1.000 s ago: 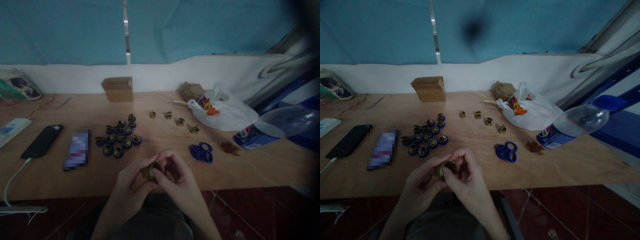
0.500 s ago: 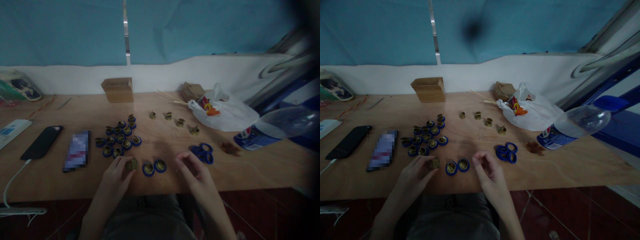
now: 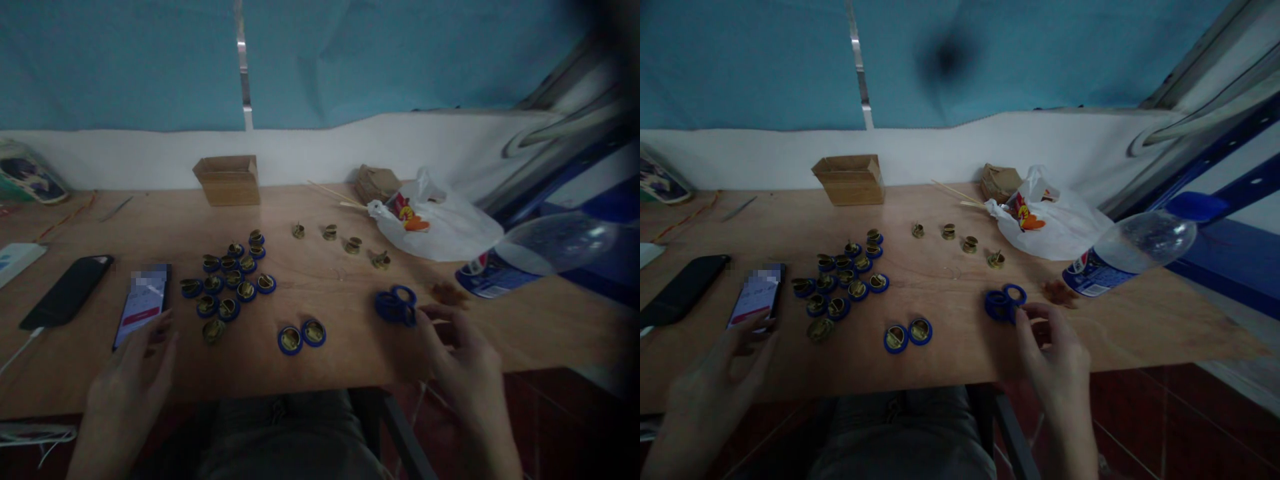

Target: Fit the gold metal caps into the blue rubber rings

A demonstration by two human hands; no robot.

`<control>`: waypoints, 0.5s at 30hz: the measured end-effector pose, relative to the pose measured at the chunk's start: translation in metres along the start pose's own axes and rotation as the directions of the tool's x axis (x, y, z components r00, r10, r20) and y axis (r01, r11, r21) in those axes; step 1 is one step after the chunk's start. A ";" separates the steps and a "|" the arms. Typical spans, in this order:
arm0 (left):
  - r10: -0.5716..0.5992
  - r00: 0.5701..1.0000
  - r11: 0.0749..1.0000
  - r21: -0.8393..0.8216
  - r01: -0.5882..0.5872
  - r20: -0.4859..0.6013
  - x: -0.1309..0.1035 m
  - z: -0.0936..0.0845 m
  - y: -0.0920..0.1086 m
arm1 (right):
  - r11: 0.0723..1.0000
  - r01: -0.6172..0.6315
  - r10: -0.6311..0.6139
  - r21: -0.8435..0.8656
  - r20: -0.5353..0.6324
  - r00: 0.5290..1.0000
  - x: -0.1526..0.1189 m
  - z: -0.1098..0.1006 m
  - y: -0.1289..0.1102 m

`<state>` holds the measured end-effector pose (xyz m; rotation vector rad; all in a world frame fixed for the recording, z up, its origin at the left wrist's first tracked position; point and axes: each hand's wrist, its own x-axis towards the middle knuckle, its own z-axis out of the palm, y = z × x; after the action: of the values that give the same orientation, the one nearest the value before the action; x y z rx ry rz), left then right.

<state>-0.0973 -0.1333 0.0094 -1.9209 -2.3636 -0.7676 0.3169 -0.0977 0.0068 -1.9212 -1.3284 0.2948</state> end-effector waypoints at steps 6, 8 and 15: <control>0.096 0.978 0.986 -0.115 -0.119 -0.186 -0.010 0.004 0.046 | 0.933 0.270 -0.292 -0.238 -0.064 0.954 0.001 0.015 0.006; 0.186 0.964 0.949 -0.218 -0.227 -0.192 -0.016 0.018 0.064 | 0.890 0.364 -0.392 -0.275 -0.051 0.919 0.002 0.025 0.004; 0.474 0.881 0.791 -0.434 -0.431 -0.011 -0.041 0.066 0.108 | 0.862 0.398 -0.419 -0.314 0.002 0.908 0.004 0.043 0.010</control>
<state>0.0322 -0.1320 -0.0216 -2.6065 -1.7319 -1.2328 0.3012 -0.0762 -0.0281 -1.8092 -1.7765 -0.2022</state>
